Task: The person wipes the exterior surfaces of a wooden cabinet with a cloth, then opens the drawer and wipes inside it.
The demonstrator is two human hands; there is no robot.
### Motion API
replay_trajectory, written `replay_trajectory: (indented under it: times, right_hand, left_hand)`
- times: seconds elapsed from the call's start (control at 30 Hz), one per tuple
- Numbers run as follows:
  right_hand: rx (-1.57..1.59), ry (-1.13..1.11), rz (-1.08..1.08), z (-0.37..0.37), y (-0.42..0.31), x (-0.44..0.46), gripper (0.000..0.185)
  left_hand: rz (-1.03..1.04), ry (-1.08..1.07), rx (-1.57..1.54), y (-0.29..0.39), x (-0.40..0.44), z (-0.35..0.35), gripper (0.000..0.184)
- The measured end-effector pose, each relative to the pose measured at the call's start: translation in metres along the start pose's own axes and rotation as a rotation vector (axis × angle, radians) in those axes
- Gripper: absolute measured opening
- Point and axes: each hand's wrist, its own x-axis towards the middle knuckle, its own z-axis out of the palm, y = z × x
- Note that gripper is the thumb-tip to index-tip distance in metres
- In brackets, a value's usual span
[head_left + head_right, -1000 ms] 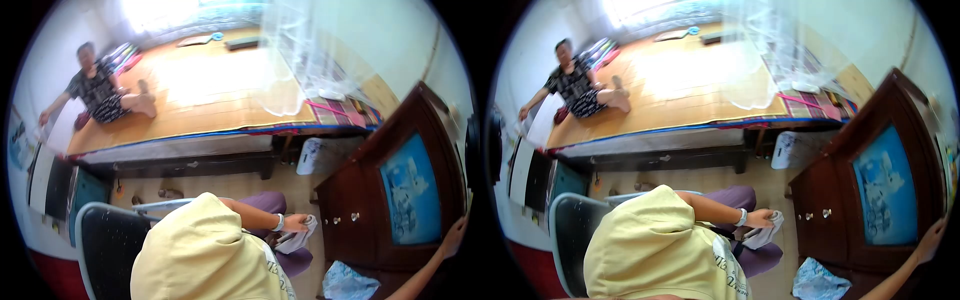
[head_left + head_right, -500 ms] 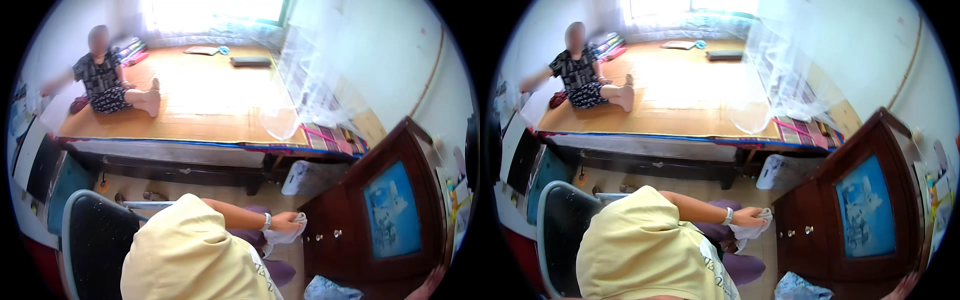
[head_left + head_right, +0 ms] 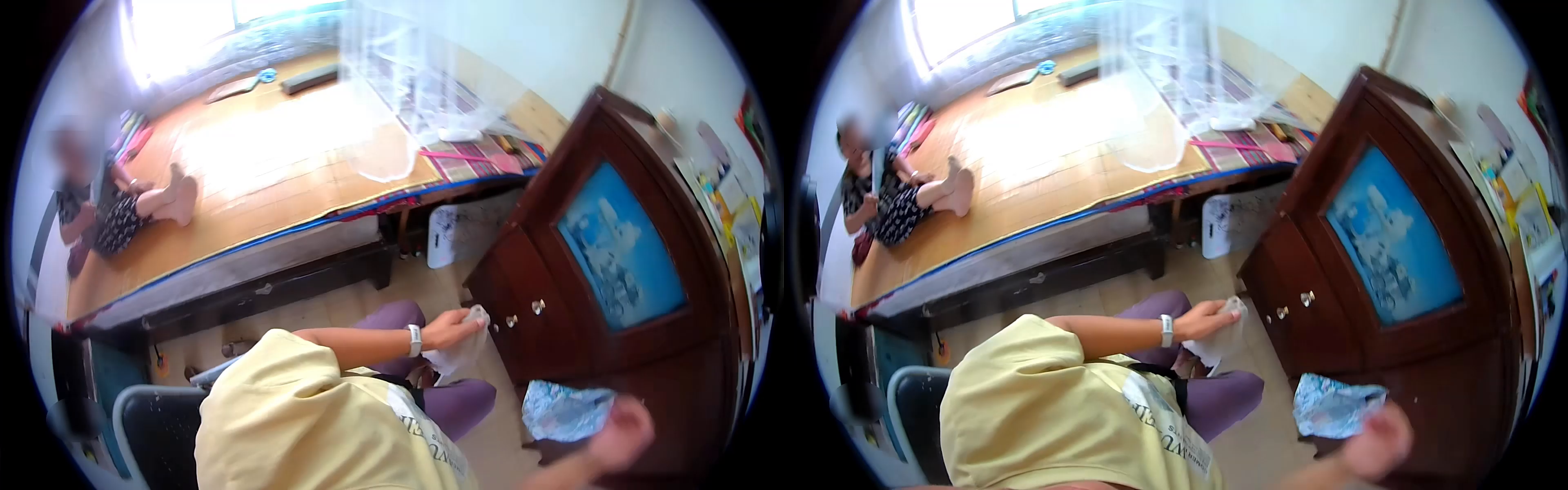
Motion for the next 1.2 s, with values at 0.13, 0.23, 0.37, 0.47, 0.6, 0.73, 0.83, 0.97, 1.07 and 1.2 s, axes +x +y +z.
replay_trajectory:
  times: [0.13, 0.23, 0.37, 0.47, 0.6, 0.73, 0.83, 0.97, 1.07, 1.2]
  right_hand:
    - [-0.142, -0.424, 0.497, 0.095, 0.111, -0.064, 0.061]
    - [-0.288, -0.598, 0.626, 0.149, 0.136, -0.119, 0.068]
    - [-0.213, -0.430, 0.806, 0.164, 0.193, -0.177, 0.046]
    - [-0.122, -0.271, 1.036, 0.142, 0.183, -0.166, 0.031]
    - [0.632, 0.189, 0.982, 0.107, 0.171, -0.159, 0.036]
    - [0.927, 0.312, 0.957, 0.082, 0.161, -0.151, 0.039]
    - [1.039, 0.353, 0.903, 0.076, 0.158, -0.148, 0.038]
    - [1.113, 0.392, 0.888, 0.072, 0.152, -0.146, 0.037]
    - [1.115, 0.411, 0.857, 0.067, 0.159, -0.149, 0.037]
    - [1.175, 0.494, 0.829, 0.063, 0.168, -0.149, 0.033]
  left_hand:
    - [0.003, -0.112, -0.047, 0.018, -0.012, -0.002, 0.041]
    - [0.025, -0.187, -0.286, 0.031, -0.017, -0.002, 0.036]
    - [-0.081, -0.283, -0.558, 0.030, -0.024, 0.007, 0.034]
    - [0.008, -0.322, -0.504, 0.033, -0.036, 0.021, 0.039]
    - [-0.022, -0.478, -0.456, 0.015, -0.036, 0.013, 0.039]
    - [-0.171, -0.419, -0.243, 0.004, -0.037, 0.010, 0.028]
    - [-0.200, -0.318, -0.011, -0.009, -0.035, 0.006, 0.021]
    - [-0.202, -0.334, 0.056, -0.020, -0.035, 0.002, 0.018]
    - [-0.207, -0.329, 0.116, -0.022, -0.030, 0.005, 0.019]
    - [-0.054, -0.308, 0.301, -0.045, -0.017, 0.007, 0.019]
